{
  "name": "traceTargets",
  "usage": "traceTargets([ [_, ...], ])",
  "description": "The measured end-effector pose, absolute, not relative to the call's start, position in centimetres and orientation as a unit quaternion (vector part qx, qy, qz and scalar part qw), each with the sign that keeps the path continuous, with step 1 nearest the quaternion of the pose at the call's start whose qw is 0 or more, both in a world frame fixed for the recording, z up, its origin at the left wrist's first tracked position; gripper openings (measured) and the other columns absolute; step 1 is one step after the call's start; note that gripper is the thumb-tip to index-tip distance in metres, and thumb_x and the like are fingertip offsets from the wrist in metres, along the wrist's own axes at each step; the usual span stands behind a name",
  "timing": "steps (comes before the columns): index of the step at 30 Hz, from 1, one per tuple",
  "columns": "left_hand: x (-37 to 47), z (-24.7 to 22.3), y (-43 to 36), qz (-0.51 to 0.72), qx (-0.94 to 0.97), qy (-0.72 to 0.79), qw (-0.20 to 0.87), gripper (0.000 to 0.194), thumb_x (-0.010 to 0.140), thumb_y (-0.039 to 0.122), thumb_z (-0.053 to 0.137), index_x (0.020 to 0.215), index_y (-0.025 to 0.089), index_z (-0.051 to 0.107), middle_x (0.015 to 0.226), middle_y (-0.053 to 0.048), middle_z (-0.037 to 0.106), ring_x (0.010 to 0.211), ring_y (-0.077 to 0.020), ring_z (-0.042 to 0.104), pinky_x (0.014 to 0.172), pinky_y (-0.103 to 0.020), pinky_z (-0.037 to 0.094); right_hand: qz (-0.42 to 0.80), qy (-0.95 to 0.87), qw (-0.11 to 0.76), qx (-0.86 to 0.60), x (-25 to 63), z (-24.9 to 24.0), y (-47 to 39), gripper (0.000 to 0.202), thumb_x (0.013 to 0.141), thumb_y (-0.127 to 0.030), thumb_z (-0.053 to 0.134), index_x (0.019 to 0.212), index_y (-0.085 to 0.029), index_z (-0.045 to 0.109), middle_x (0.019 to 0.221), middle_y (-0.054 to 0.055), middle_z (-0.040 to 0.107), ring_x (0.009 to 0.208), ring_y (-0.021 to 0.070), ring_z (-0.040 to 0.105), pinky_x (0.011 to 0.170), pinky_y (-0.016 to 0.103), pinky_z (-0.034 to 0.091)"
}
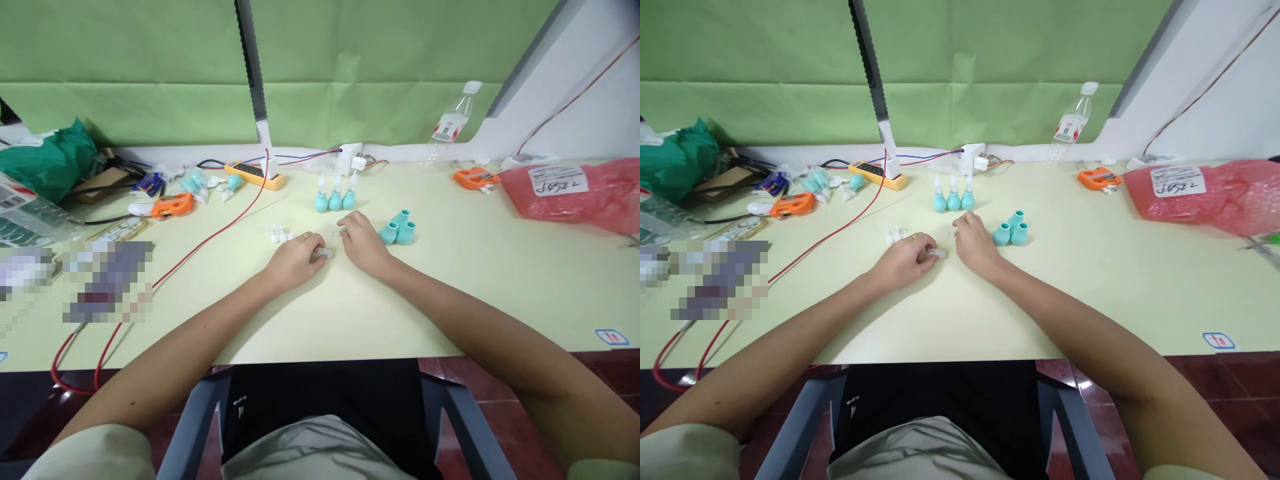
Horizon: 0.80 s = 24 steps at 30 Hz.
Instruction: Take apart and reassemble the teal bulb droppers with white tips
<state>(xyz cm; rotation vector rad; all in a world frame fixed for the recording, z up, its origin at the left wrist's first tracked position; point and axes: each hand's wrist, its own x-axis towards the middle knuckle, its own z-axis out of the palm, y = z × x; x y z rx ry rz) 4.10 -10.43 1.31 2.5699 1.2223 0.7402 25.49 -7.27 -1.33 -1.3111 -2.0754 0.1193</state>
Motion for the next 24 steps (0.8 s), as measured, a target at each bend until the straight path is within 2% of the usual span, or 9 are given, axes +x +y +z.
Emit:
traceTargets([
  [11,4.3,1.6,-10.5,0.225,0.877,0.413,0.101,0.01,0.087,0.019,0.06,0.096,0.02,0.065,0.088,-0.004,0.067,0.068,-0.0171,0.061,0.06,-0.03,0.043,0.052,-0.803,0.307,-0.507,25.8,-1.3,-6.0,0.026,0.096,-0.01,0.044,0.091,-0.015,0.068,0.099,0.014,0.062,0.102,0.0282,0.057,0.096,0.044,0.048],
  [16,4.3,1.8,-10.7,0.199,0.879,0.422,0.1,0.017,0.089,0.023,0.059,0.104,0.02,0.067,0.097,-0.006,0.07,0.073,-0.0181,0.063,0.062,-0.031,0.046,0.041,-0.799,0.297,-0.52,25.6,-1.0,-6.1,0.022,0.096,-0.011,0.046,0.086,-0.016,0.066,0.097,0.013,0.062,0.099,0.0277,0.057,0.093,0.042,0.047],
  [21,3.3,3.0,-10.6,0.212,0.874,0.434,0.053,0.028,0.094,0.036,0.056,0.115,0.02,0.067,0.112,-0.008,0.071,0.087,-0.0218,0.066,0.072,-0.034,0.05,0.042,-0.782,0.325,-0.53,25.6,-0.8,-6.3,0.018,0.095,-0.013,0.047,0.086,-0.017,0.062,0.096,0.013,0.062,0.095,0.0275,0.058,0.088,0.041,0.047],
  [24,1.8,3.9,-9.7,0.257,0.867,0.425,-0.026,0.027,0.095,0.029,0.053,0.113,0.018,0.069,0.112,-0.011,0.071,0.104,-0.027,0.063,0.086,-0.039,0.05,0.056,-0.767,0.371,-0.52,25.7,-0.6,-6.5,0.013,0.092,-0.014,0.05,0.084,-0.019,0.059,0.091,0.01,0.062,0.088,0.0249,0.06,0.083,0.039,0.048],
])
